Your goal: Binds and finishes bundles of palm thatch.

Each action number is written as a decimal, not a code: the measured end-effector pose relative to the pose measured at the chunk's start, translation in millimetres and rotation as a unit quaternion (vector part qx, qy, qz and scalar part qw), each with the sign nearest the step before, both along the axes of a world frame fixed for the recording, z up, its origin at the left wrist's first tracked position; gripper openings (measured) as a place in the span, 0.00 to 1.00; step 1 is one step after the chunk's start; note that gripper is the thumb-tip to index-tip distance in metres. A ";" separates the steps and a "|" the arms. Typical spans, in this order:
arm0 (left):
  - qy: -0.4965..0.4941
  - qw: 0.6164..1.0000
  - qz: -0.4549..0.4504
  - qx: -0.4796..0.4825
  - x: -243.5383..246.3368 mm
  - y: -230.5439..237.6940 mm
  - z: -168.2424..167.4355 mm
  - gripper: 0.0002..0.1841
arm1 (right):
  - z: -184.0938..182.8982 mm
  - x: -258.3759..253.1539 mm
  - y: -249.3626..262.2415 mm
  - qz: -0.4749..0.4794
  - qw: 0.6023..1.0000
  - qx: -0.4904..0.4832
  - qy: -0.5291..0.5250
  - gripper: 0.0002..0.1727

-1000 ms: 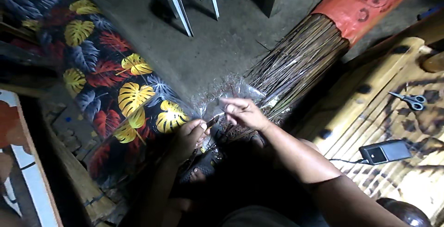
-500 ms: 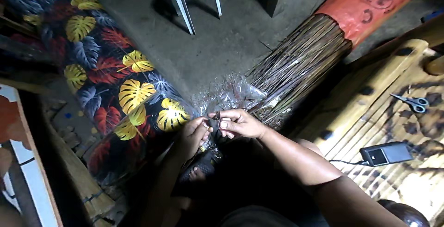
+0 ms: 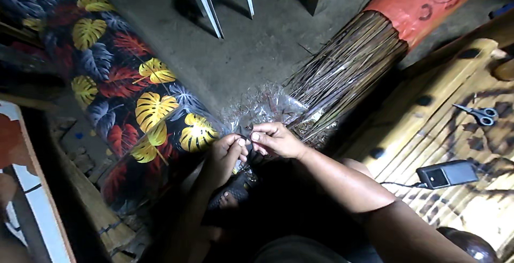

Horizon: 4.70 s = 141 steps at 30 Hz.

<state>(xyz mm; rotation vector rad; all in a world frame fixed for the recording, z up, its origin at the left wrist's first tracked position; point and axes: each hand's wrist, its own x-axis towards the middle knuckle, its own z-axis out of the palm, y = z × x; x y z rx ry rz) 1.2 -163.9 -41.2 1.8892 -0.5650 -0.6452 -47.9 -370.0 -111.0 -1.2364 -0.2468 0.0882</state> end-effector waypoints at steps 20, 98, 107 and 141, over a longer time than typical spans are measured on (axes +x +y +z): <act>0.149 0.988 -0.001 -0.043 20.3 15.7 -6.8 0.15 | 3.5 6.5 -23.2 -0.039 0.993 -0.055 -0.096 0.14; 0.492 0.857 -0.062 -0.141 20.3 15.9 0.4 0.17 | 1.6 9.4 -24.2 -0.073 0.991 -0.058 -0.096 0.17; 0.352 0.933 0.005 -0.078 16.1 12.2 6.1 0.17 | 7.0 10.1 -32.9 -0.091 0.996 -0.002 -0.016 0.24; 0.124 0.992 -0.017 -0.007 10.7 5.7 -1.2 0.15 | 3.9 9.6 -24.9 -0.062 0.997 0.038 0.003 0.15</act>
